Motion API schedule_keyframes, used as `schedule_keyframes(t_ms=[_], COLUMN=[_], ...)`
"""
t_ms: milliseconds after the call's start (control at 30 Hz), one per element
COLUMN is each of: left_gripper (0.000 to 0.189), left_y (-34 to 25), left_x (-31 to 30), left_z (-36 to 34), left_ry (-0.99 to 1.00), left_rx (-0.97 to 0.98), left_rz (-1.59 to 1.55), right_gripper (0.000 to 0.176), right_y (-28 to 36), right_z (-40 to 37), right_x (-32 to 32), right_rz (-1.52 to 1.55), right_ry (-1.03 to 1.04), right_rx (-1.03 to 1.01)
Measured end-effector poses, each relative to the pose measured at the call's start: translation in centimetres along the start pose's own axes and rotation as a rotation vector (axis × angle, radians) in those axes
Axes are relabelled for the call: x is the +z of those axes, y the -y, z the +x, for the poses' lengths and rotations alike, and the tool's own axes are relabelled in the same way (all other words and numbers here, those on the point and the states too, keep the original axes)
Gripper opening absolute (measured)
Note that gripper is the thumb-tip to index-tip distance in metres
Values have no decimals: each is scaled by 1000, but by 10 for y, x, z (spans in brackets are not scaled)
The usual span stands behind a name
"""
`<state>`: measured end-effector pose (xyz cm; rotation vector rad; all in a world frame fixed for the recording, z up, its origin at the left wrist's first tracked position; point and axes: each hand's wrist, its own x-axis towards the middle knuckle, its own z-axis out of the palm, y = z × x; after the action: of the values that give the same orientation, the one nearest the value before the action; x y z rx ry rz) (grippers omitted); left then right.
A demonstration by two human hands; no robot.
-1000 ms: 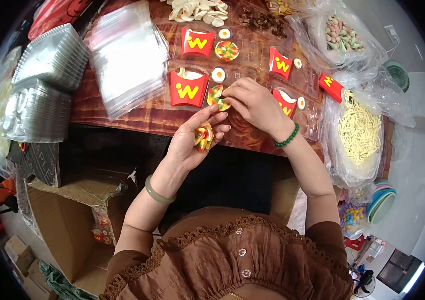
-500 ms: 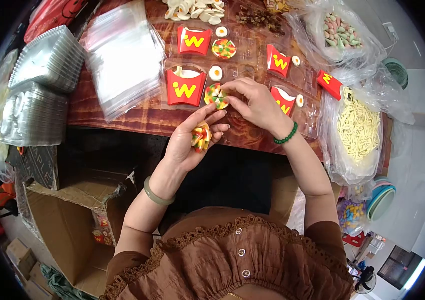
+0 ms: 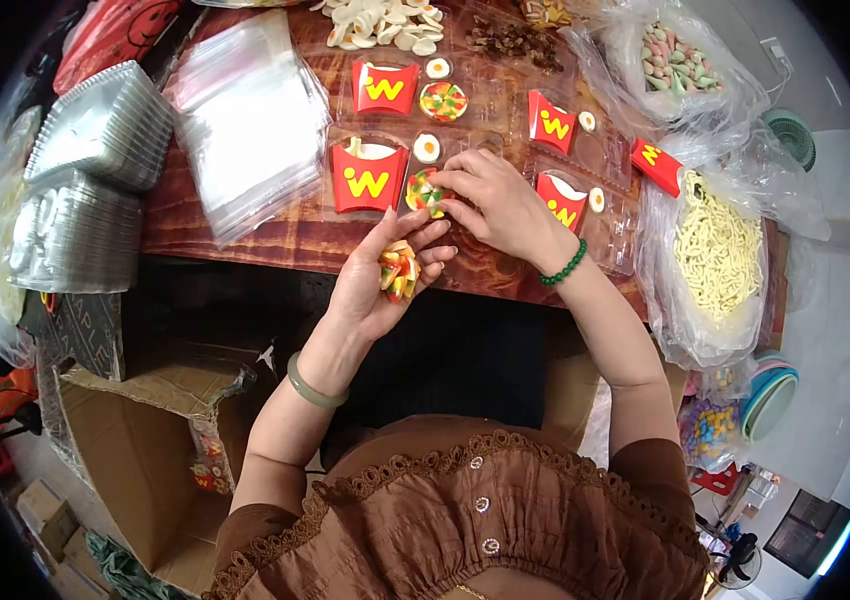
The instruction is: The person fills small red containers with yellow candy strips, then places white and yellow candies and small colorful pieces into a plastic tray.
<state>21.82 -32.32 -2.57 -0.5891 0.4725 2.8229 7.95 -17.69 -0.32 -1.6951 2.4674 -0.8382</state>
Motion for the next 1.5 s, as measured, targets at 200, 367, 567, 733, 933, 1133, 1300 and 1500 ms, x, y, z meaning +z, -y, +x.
schedule_keyframes(t_ms=[200, 367, 567, 733, 933, 1133, 1300, 1500], left_gripper=[54, 51, 32, 29, 34, 27, 29, 29], left_y=[3, 5, 18, 31, 20, 10, 3, -5], left_x=[27, 60, 86, 100, 108, 117, 115, 109], left_z=[3, 21, 52, 81, 107, 134, 153, 162], left_ry=[30, 142, 134, 53, 38, -56, -69, -51], left_rx=[-25, -139, -161, -181, -228, -196, -173, -168], left_rz=[76, 121, 270, 336, 279, 262, 245, 221], right_gripper=[17, 14, 17, 17, 16, 17, 16, 15], right_y=[34, 17, -3, -29, -104, -150, -153, -146], right_z=[-3, -22, -48, -66, -88, -81, -72, -77], right_x=[-35, -57, -88, -101, -118, -109, -98, -90], right_rz=[397, 344, 922, 855, 401, 254, 66, 59], right_ry=[84, 90, -97, -220, -360, -222, -309, -312], right_rx=[24, 42, 620, 593, 706, 663, 657, 699])
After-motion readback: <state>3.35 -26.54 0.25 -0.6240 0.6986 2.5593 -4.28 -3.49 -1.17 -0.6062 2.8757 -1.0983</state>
